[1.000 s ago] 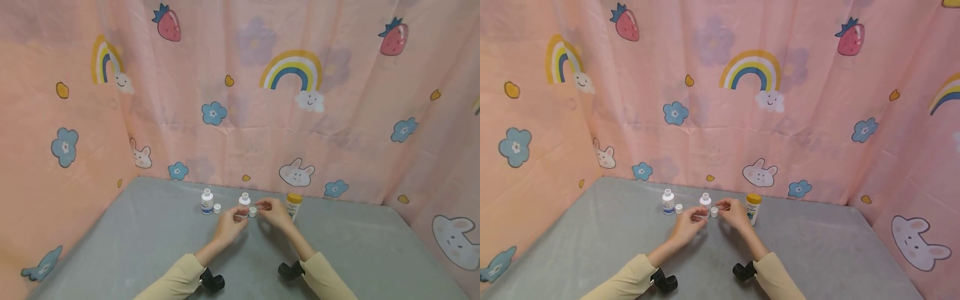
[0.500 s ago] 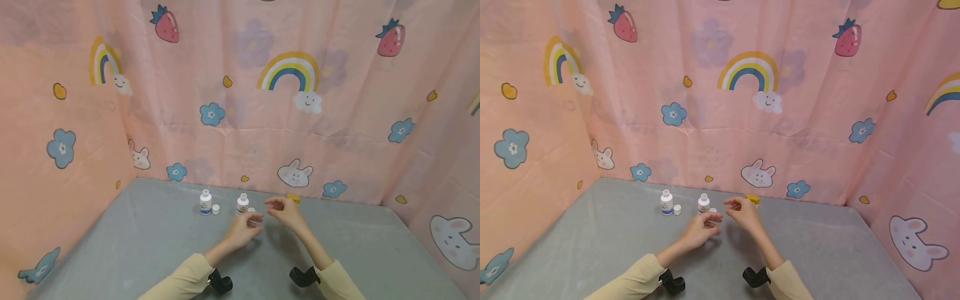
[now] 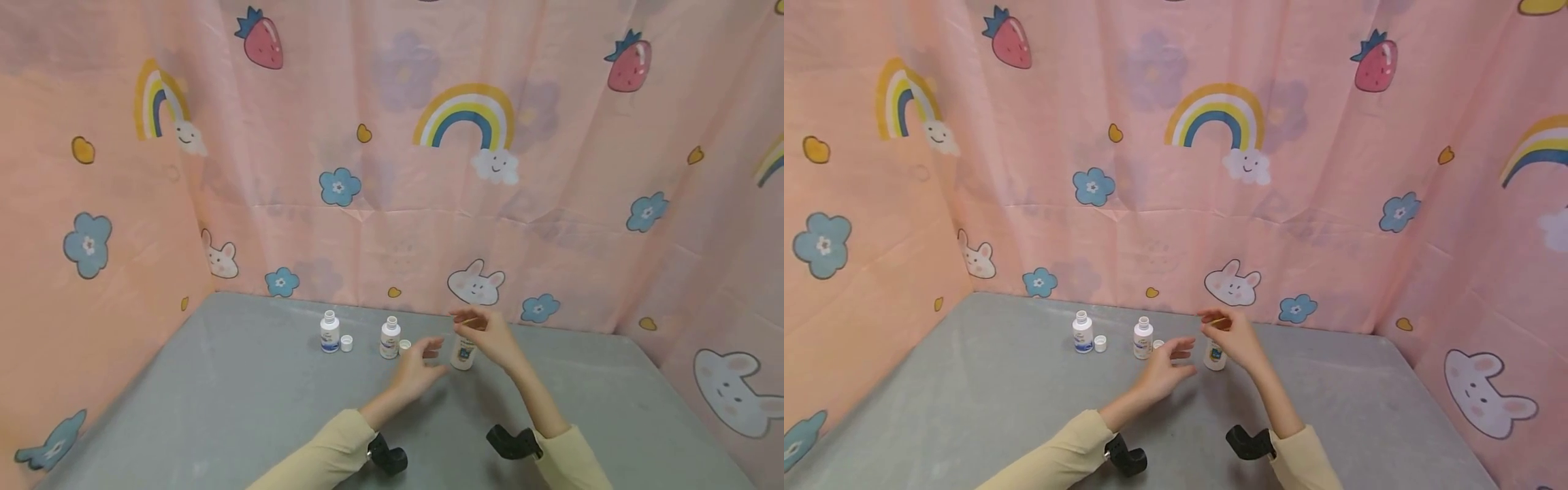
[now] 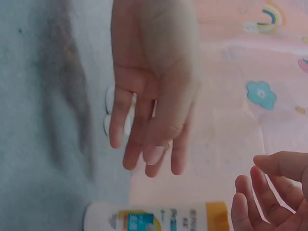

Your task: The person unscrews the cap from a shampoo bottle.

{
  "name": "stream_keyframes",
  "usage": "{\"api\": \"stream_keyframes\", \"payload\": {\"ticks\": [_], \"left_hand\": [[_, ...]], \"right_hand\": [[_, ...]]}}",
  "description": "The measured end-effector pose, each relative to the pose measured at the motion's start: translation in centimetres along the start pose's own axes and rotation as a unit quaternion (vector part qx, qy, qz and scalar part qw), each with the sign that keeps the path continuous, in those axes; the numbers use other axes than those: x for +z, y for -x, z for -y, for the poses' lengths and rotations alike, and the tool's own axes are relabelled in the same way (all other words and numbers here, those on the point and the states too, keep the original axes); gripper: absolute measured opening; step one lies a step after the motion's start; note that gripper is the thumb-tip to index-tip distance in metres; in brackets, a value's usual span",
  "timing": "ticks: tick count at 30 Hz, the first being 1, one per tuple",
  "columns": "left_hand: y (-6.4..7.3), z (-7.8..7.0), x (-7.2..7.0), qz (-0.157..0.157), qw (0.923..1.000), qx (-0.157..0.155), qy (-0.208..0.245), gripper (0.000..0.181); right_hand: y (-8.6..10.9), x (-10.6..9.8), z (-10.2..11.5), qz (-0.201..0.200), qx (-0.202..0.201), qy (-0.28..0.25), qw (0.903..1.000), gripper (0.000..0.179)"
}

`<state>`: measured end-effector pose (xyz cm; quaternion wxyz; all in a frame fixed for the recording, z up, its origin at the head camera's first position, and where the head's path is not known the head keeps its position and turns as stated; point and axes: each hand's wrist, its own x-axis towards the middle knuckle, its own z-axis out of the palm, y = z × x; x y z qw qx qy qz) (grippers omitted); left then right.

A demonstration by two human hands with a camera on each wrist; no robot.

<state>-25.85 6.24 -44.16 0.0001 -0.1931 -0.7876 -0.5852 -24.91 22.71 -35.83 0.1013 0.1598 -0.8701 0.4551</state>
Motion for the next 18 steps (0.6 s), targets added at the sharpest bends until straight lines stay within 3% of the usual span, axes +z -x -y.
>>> {"api": "stream_keyframes", "payload": {"ticks": [6, 18], "left_hand": [[-1.0, -0.1, 0.6, -0.018, 0.9998, -0.003, 0.0, 0.053], [-2.6, 0.2, 2.3, 0.012, 0.9993, -0.033, -0.007, 0.061]], "right_hand": [[-0.4, -1.2, -0.1, -0.02, 0.003, 0.012, 0.9997, 0.032], [-0.2, -3.0, -2.0, -0.071, 0.008, 0.055, 0.9959, 0.032]]}}
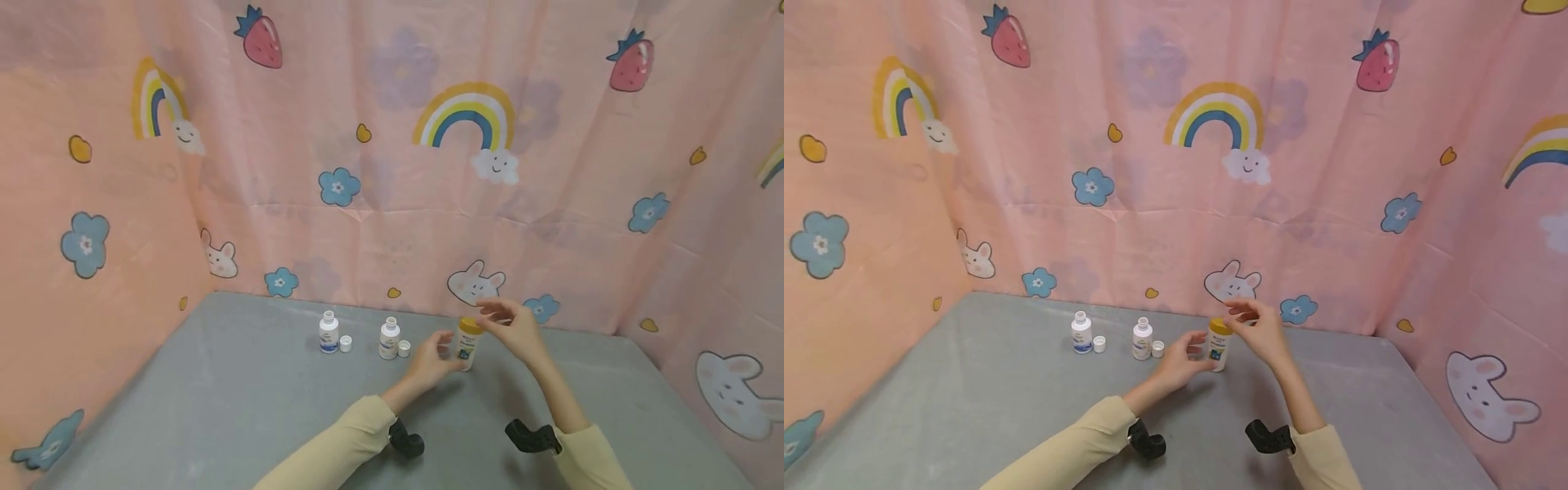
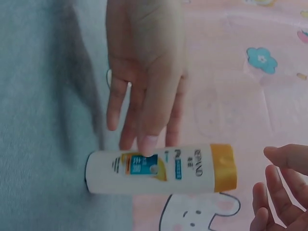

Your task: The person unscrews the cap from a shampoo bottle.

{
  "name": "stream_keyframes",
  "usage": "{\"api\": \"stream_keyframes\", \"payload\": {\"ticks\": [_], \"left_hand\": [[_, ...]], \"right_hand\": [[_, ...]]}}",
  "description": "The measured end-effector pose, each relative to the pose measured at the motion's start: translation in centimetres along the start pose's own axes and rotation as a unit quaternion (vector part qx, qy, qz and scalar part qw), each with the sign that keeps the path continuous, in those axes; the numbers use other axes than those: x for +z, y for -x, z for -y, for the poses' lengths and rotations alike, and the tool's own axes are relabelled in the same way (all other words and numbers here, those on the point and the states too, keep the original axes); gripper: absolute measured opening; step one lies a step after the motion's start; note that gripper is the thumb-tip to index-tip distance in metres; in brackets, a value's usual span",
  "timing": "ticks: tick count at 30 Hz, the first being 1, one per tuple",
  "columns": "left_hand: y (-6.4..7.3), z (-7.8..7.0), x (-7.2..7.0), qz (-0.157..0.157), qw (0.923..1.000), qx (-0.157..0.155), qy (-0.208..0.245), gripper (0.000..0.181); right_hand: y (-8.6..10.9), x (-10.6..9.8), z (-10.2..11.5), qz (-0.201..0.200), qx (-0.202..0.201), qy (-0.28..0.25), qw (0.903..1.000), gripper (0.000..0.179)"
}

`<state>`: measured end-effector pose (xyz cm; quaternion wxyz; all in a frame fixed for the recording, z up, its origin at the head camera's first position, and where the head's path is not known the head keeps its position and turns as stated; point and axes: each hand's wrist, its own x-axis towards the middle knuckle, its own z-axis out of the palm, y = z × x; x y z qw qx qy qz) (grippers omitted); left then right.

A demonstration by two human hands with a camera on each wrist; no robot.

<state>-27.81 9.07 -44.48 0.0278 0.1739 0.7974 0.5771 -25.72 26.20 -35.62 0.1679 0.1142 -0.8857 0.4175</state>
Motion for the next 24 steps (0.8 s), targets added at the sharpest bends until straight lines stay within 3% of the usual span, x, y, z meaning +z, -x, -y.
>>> {"api": "stream_keyframes", "payload": {"ticks": [11, 24], "left_hand": [[-1.0, -0.9, 0.5, 0.001, 0.9999, -0.006, 0.009, 0.058], [-1.7, 0.1, 1.2, -0.003, 1.0, -0.004, -0.003, 0.049]], "right_hand": [[-0.4, -0.1, -1.0, 0.034, 0.026, 0.008, 0.9991, 0.04], [-0.7, 0.2, -2.0, 0.07, 0.025, -0.015, 0.9971, 0.048]]}}
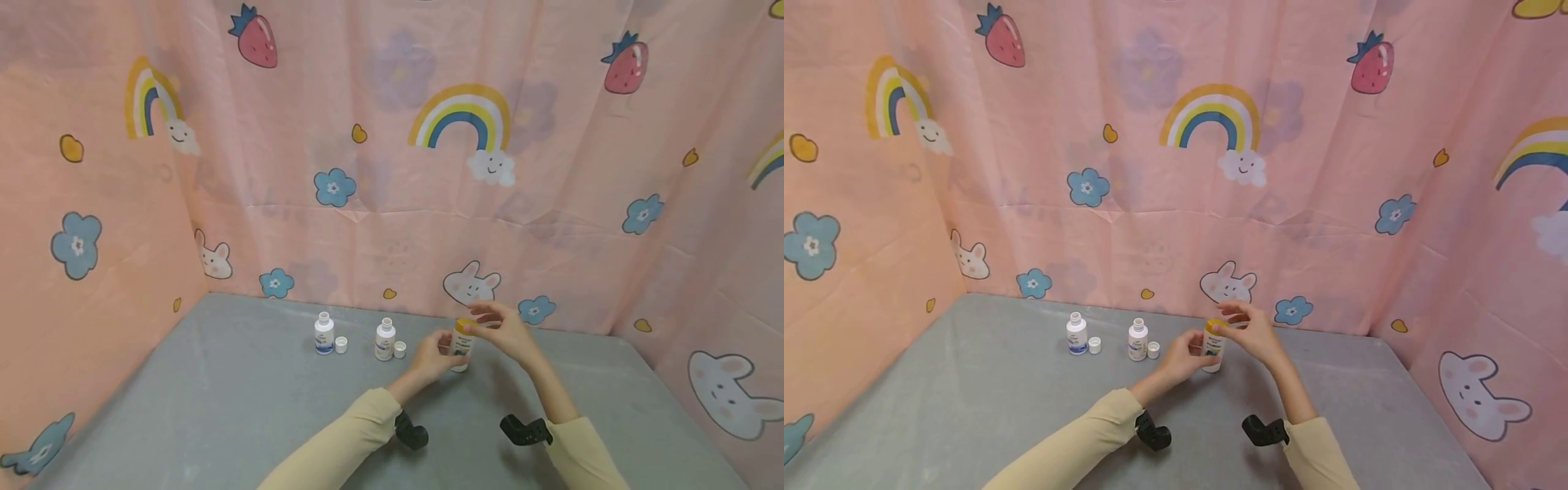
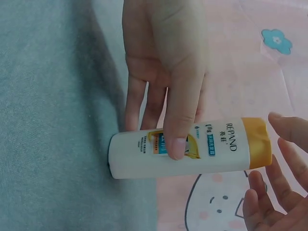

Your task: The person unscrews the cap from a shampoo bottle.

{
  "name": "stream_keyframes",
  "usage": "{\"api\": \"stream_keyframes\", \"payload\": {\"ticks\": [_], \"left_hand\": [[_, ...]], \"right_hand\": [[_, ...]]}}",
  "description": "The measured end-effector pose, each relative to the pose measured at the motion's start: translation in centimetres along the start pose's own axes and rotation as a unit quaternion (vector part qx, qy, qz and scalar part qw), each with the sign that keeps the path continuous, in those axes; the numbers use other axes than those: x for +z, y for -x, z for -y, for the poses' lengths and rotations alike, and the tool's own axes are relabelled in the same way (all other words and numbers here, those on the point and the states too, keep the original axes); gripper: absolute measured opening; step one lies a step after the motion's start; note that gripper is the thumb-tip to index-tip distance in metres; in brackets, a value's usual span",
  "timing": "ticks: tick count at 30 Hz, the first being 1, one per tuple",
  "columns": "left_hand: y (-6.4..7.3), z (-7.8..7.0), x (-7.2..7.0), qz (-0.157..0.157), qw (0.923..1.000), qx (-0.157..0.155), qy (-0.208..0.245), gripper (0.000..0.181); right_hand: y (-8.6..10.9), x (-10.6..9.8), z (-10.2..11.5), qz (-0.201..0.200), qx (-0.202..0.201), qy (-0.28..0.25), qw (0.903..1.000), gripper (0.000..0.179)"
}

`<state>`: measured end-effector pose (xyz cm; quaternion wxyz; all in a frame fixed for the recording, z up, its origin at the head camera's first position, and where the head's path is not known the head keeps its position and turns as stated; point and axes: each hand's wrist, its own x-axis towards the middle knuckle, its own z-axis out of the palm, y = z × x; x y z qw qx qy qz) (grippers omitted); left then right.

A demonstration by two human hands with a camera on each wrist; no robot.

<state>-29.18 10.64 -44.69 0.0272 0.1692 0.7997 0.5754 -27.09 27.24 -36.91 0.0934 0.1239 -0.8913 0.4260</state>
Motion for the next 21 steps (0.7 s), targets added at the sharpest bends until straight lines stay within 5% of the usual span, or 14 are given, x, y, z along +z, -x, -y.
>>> {"api": "stream_keyframes", "payload": {"ticks": [21], "left_hand": [[-0.02, 0.67, 0.22, 0.0, 0.9996, 0.023, 0.016, 0.037]], "right_hand": [[0.16, 0.12, -0.89, 0.005, -0.003, -0.016, 0.9999, 0.043]]}}
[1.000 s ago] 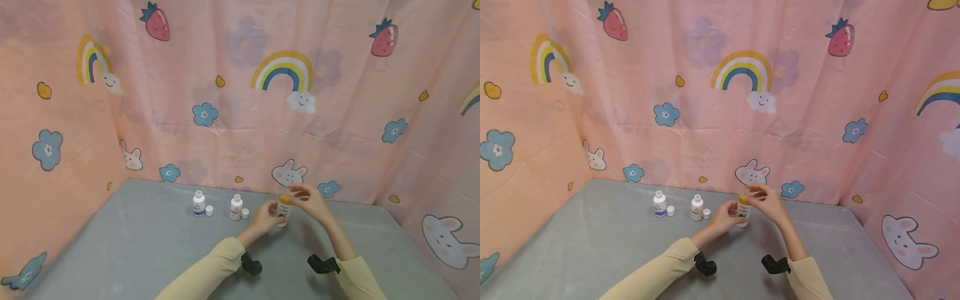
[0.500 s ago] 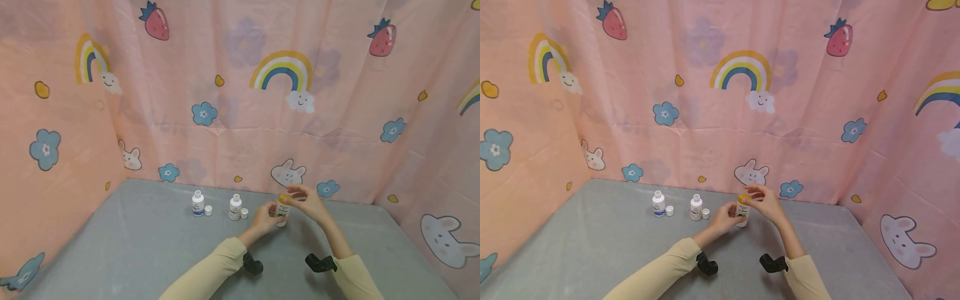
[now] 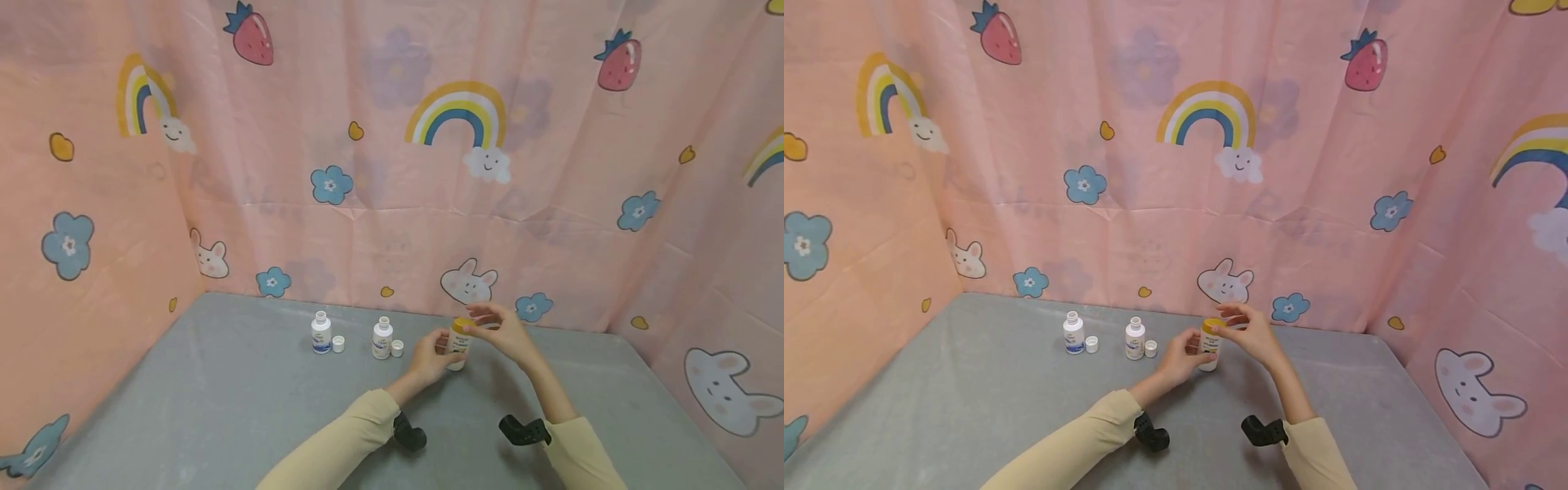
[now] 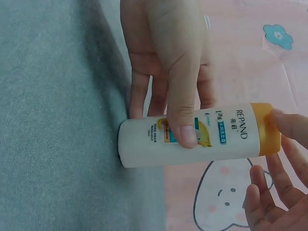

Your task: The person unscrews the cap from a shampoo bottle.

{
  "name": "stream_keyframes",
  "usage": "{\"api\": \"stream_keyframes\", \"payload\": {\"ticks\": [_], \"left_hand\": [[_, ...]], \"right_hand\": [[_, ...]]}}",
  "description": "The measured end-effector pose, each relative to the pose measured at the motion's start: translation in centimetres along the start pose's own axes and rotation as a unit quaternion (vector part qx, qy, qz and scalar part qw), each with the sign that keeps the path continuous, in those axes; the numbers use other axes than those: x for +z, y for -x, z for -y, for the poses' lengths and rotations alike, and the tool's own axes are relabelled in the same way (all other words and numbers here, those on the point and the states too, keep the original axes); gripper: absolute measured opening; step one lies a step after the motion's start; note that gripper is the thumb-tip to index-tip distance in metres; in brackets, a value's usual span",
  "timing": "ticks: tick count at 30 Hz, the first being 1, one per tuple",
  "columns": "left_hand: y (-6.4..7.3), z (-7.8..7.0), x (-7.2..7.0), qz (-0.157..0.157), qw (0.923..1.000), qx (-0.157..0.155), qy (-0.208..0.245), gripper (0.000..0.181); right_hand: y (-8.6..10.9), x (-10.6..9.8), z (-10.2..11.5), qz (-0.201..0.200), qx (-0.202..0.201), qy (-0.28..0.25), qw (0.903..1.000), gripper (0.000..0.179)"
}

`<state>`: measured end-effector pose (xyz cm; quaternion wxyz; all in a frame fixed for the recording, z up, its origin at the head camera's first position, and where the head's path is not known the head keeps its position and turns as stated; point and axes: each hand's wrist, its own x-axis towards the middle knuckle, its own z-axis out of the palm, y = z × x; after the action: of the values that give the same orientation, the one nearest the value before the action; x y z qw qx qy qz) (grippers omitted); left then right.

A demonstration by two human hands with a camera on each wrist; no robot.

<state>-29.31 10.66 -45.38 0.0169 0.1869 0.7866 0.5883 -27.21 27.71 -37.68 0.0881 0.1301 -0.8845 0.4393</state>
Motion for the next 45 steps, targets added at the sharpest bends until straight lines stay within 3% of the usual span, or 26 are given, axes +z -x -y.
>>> {"api": "stream_keyframes", "payload": {"ticks": [9, 19, 24, 30, 37, 45], "left_hand": [[0.2, -0.3, -0.7, -0.011, 0.9998, 0.009, -0.015, 0.036], [0.6, -0.2, -2.0, 0.017, 0.9989, 0.007, -0.043, 0.04], [0.7, 0.1, -2.5, 0.03, 0.9979, 0.025, -0.052, 0.035], [0.7, 0.3, -2.8, 0.046, 0.9972, 0.025, -0.053, 0.034], [0.8, -0.1, -3.2, 0.049, 0.9974, 0.024, -0.047, 0.035], [0.5, -0.2, -3.5, 0.051, 0.9956, 0.042, -0.066, 0.034]], "right_hand": [[0.2, 0.0, 0.0, -0.003, -0.008, -0.005, 1.0, 0.043], [0.2, 0.2, -0.2, 0.015, 0.005, -0.005, 0.9999, 0.044], [0.3, 0.3, 0.1, 0.032, -0.019, -0.013, 0.9992, 0.043], [0.0, 0.3, -0.1, 0.044, -0.032, -0.012, 0.9985, 0.04], [-0.3, 0.4, -0.2, 0.05, -0.042, -0.006, 0.9979, 0.037], [-0.1, -0.2, 0.3, 0.062, -0.026, 0.001, 0.9977, 0.036]]}}
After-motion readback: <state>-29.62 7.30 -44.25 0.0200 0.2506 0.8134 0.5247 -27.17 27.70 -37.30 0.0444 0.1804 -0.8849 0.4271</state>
